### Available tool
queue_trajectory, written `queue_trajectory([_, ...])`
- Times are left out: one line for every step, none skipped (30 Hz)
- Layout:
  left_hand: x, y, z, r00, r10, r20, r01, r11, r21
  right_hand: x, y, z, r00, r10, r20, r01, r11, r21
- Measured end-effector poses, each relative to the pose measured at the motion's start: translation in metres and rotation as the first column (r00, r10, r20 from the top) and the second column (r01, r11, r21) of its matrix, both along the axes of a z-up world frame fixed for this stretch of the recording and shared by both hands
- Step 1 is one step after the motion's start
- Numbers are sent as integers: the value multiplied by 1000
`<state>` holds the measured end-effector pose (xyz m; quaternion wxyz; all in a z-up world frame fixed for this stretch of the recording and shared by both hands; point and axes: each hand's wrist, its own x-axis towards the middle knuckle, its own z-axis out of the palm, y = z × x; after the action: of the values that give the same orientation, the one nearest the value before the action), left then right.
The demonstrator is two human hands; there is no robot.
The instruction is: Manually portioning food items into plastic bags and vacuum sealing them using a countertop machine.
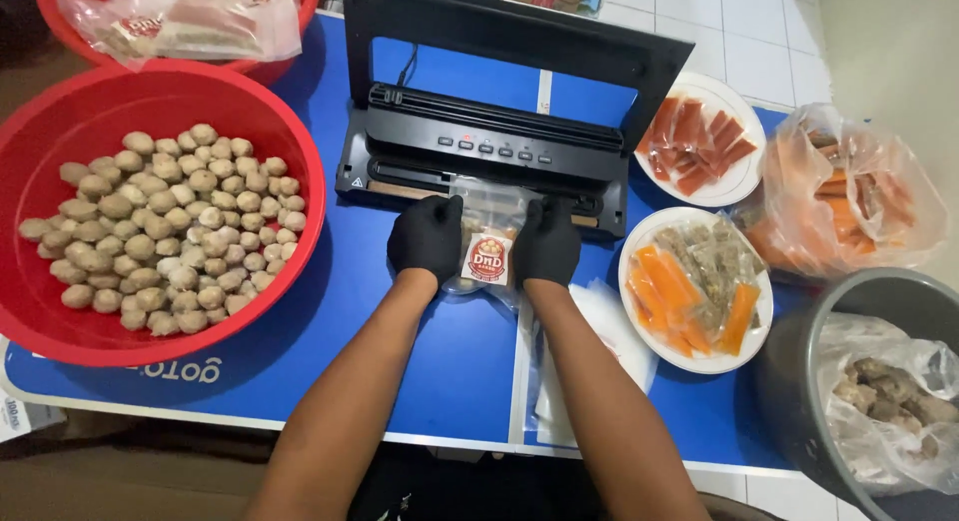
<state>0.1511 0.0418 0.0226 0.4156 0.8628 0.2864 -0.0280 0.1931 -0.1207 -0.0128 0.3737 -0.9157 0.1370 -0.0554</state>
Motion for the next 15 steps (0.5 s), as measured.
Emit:
queue_trajectory([-3,-1,7,1000,1,-1,-1,1000,-1,-1,1,3,1000,1,-1,-1,1000,-1])
queue_trajectory([-6,-1,14,1000,-5,-3,5,1000,-17,-1,2,7,1000,-2,-18,1,1000,-17])
queue_trajectory([-9,-2,21,1000,-11,-6,11,999,-34,-3,2,10,999,-5,-35,4,999,-34])
queue_trajectory([-8,-2,19,1000,-12,-7,11,999,-34,-3,3,12,999,-5,-37,4,999,-35])
queue_trajectory([-7,-1,17,1000,-8,-8,8,1000,-12,-3,4,13,999,3,-51,-6,998,-70])
queue_trajectory([-6,0,14,1000,-4,-9,4,1000,11,-3,4,15,998,10,-65,-17,994,-105])
queue_trajectory([-7,0,13,1000,-2,-9,2,1000,12,-3,5,16,998,13,-64,-20,994,-104])
queue_trajectory([-8,0,11,1000,-5,-5,5,1000,31,-3,6,17,997,16,-75,-26,991,-134])
queue_trajectory([-7,-1,9,1000,-13,0,13,999,49,-2,5,18,996,13,-84,-27,986,-163])
queue_trajectory([-5,0,7,1000,-17,1,16,999,49,0,5,15,997,10,-83,-23,986,-163])
queue_trajectory([-4,0,5,1000,-21,-3,22,997,77,1,5,13,996,1,-94,-18,984,-180])
queue_trajectory([-3,0,3,1000,-26,-8,27,994,105,2,5,10,994,-8,-105,-13,980,-197])
queue_trajectory([-2,2,-2,1000,-23,-12,24,994,104,2,4,8,994,-5,-109,-17,980,-198])
queue_trajectory([-1,4,-7,1000,-4,18,2,994,113,2,3,7,997,9,-82,-27,975,-222])
queue_trajectory([3,5,-12,999,11,52,-17,992,123,4,2,6,998,22,-50,-33,969,-245])
